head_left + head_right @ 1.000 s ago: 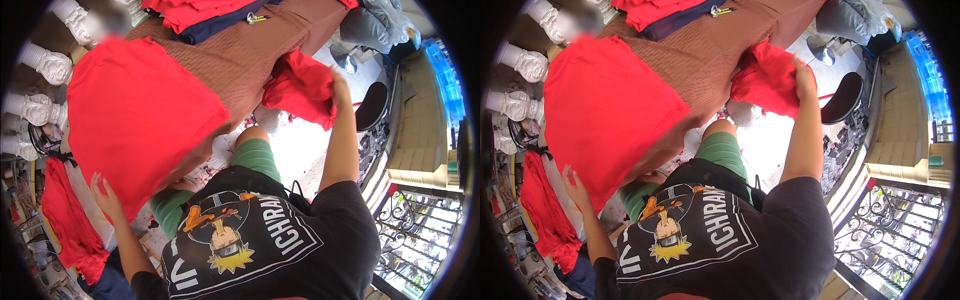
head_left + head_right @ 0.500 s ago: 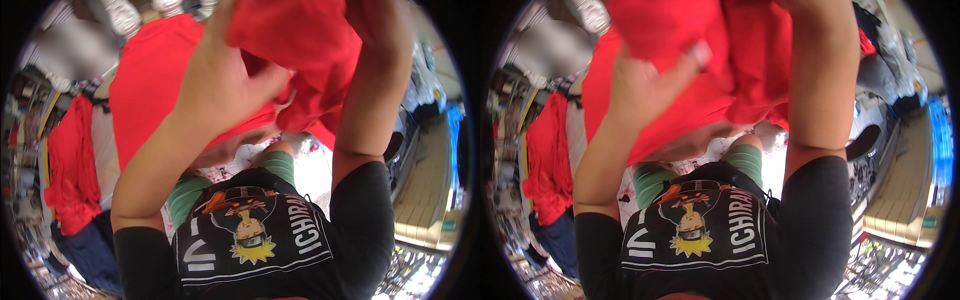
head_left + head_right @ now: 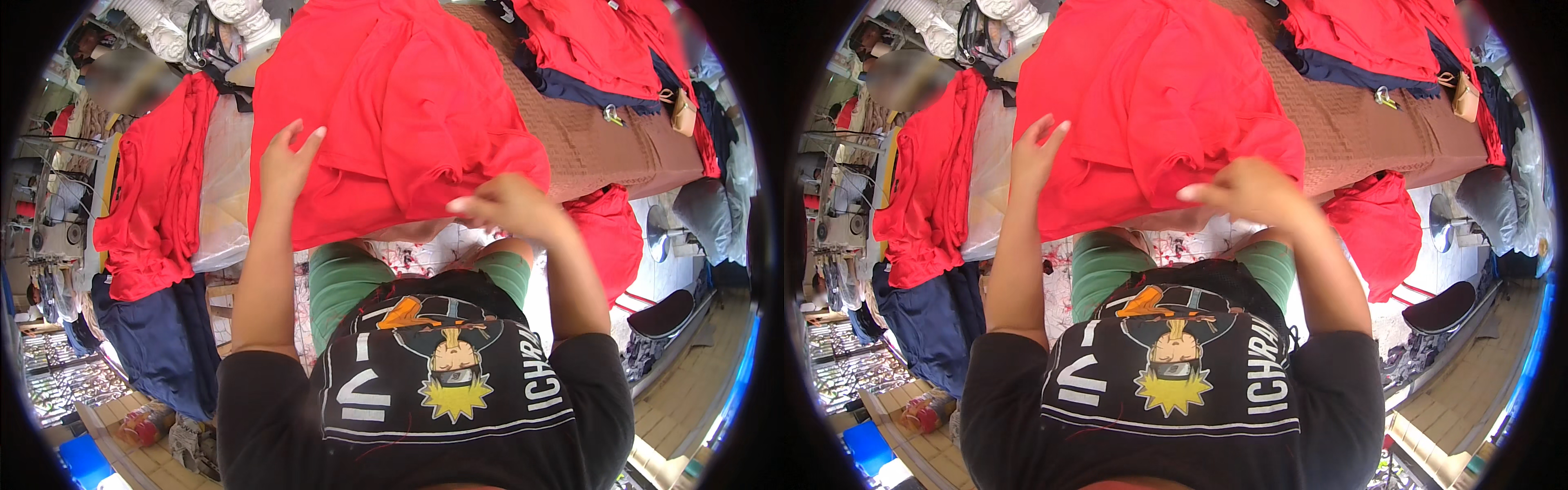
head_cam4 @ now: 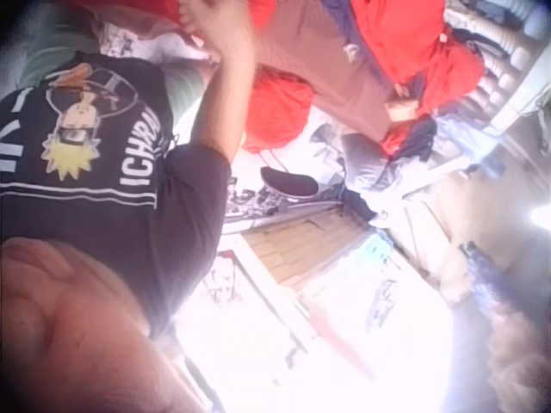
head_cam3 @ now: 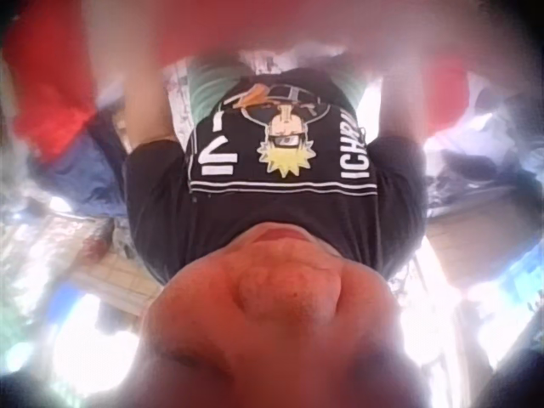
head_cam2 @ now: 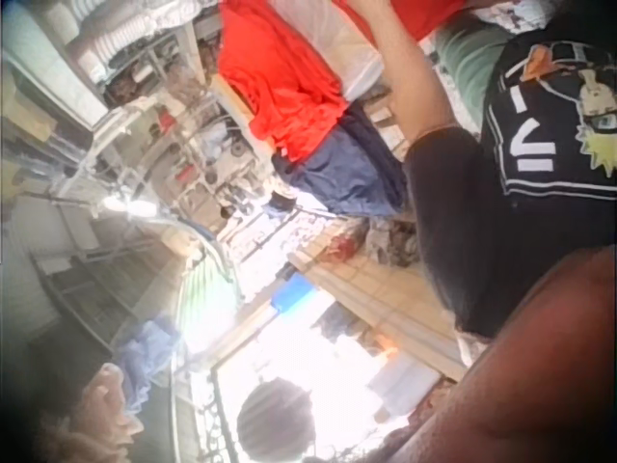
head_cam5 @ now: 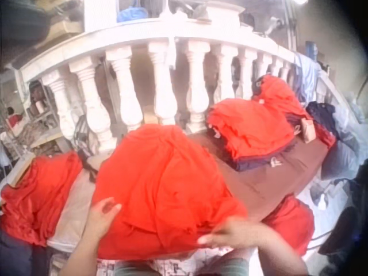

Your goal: The person uses small shears to trim excess thread and fabric from the collar and neck area of a red shirt, then folds the shirt on a work table.

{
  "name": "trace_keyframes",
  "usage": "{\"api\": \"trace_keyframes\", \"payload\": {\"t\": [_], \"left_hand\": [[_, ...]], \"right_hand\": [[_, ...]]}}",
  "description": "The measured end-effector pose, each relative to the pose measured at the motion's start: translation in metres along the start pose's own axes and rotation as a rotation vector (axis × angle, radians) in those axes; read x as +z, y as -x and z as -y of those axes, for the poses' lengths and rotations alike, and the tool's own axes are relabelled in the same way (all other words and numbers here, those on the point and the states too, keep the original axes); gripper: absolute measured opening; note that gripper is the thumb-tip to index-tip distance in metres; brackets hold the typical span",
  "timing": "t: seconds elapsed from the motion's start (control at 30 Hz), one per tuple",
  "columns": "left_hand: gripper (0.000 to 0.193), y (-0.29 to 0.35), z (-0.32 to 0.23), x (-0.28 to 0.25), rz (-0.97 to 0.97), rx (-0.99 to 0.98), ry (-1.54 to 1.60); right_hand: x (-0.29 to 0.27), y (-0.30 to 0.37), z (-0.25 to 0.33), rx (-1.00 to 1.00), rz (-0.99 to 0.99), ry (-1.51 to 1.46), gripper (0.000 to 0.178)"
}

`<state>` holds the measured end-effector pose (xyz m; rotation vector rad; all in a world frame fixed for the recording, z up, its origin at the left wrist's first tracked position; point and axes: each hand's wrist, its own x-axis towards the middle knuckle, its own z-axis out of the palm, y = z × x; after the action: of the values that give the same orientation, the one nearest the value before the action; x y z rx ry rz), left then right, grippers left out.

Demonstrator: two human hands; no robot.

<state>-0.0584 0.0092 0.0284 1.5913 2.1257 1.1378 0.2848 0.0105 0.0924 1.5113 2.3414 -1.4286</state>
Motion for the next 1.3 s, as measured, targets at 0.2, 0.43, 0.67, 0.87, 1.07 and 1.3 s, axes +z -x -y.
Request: {"api": "trace_keyframes", "payload": {"t": [0.2,0.43,0.67,0.87,1.07,1.3], "left_hand": [[0.073,-0.051,-0.02,0.048,0.291,-0.118,-0.28],[0.049,-0.107,-0.044,-0.059,0.113,0.054,-0.137],[0.031,-0.042,-0.021,-0.02,0.101,0.22,-0.261],[0.034,0.055,-0.12,0.059,0.329,0.702,0.157],[0.022,0.058,-0.143,0.105,0.44,0.789,0.213],[0.012,0.043,-0.118,0.055,0.356,0.469,0.565]], "right_hand": [[0.066,-0.08,0.001,-0.119,-0.633,0.313,0.054],[-0.064,-0.036,-0.028,-0.495,-0.687,-0.748,0.012],[0.017,-0.001,-0.062,-0.659,-0.641,-0.178,0.036],[0.041,0.001,-0.074,-0.474,-0.576,0.139,0.034],[0.038,-0.003,-0.068,-0.703,-0.724,0.166,0.033],[0.017,-0.002,-0.049,-0.576,-0.535,-0.147,0.039]]}}
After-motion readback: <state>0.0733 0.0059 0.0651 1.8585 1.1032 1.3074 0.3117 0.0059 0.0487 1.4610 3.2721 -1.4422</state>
